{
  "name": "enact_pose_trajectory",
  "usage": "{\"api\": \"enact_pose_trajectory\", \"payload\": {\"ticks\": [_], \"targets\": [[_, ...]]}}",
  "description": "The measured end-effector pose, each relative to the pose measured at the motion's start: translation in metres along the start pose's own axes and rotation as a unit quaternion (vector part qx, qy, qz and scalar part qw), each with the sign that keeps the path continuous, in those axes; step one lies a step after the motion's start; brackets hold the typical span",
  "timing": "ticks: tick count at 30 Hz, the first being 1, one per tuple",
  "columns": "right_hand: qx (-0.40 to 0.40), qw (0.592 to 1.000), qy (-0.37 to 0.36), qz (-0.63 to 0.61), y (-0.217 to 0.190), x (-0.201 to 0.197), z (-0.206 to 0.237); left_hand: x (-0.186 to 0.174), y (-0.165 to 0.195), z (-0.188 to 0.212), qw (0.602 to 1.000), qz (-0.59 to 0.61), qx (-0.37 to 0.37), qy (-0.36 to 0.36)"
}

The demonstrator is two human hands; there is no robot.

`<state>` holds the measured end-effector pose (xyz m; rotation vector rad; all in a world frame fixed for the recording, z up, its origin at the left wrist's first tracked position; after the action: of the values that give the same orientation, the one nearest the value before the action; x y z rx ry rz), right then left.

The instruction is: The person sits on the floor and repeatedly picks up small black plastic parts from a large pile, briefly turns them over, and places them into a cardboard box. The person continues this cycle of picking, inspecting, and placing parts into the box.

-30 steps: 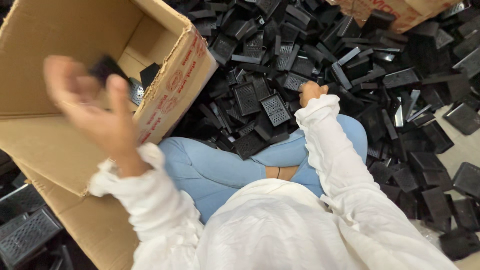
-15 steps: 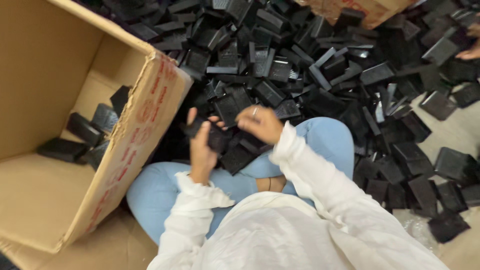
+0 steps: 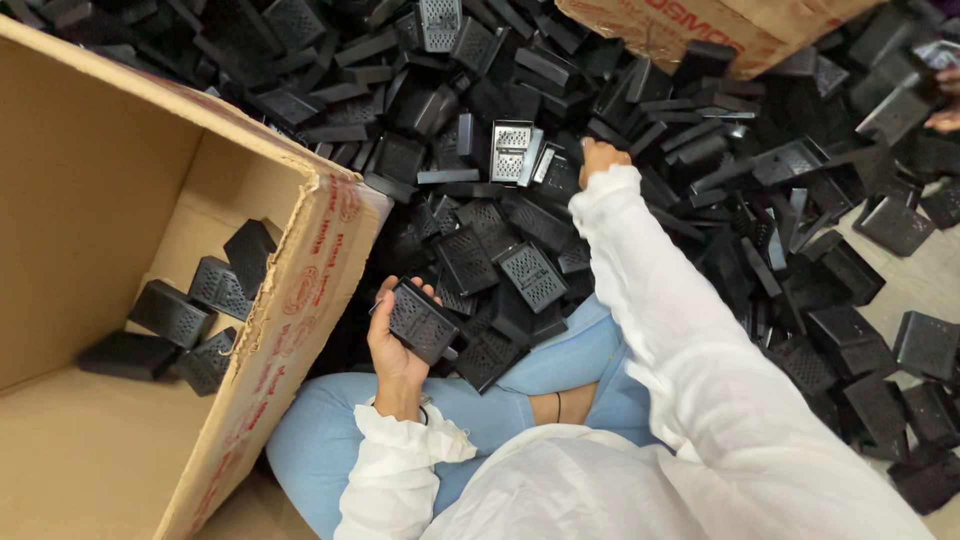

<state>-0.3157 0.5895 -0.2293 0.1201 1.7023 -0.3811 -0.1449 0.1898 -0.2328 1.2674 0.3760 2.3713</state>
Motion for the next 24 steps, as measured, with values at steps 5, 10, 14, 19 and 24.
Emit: {"api": "enact_pose_trajectory", "payload": {"ticks": [5, 10, 14, 19, 24], "targets": [[-0.124, 0.984, 0.077, -0.106, -0.037, -0.072, 0.077, -0.001, 0.000, 0.006, 1.000, -0.009, -0.003, 0.018], [-0.196, 0.867, -0.071, -0.453, -0.065, -0.086, 0.118, 0.000, -0.005, 0.010, 0.999, -0.003, -0.030, 0.022], [-0.137, 0.936, 0.157, -0.283, -0.005, -0.086, 0.015, -0.008, -0.002, 0.013, 0.998, -0.017, -0.027, 0.045], [0.030, 0.999, 0.027, -0.024, 0.076, -0.064, -0.094, -0.016, 0.002, 0.012, 0.998, -0.015, -0.026, 0.050], [0.176, 0.979, -0.104, 0.026, 0.103, -0.036, -0.108, -0.019, -0.004, 0.009, 0.998, -0.023, -0.032, 0.056]]}}
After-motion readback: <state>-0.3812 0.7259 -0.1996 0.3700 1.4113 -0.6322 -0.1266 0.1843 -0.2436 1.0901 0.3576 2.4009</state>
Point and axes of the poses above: each hand's wrist, its own z-axis away from the middle knuckle, its own x-axis out of the palm, y = z × x, the point moved 8 cm from there along -z, towards the middle knuckle, and after that the axes turned 11 degrees about y, right-handed, at the moved point
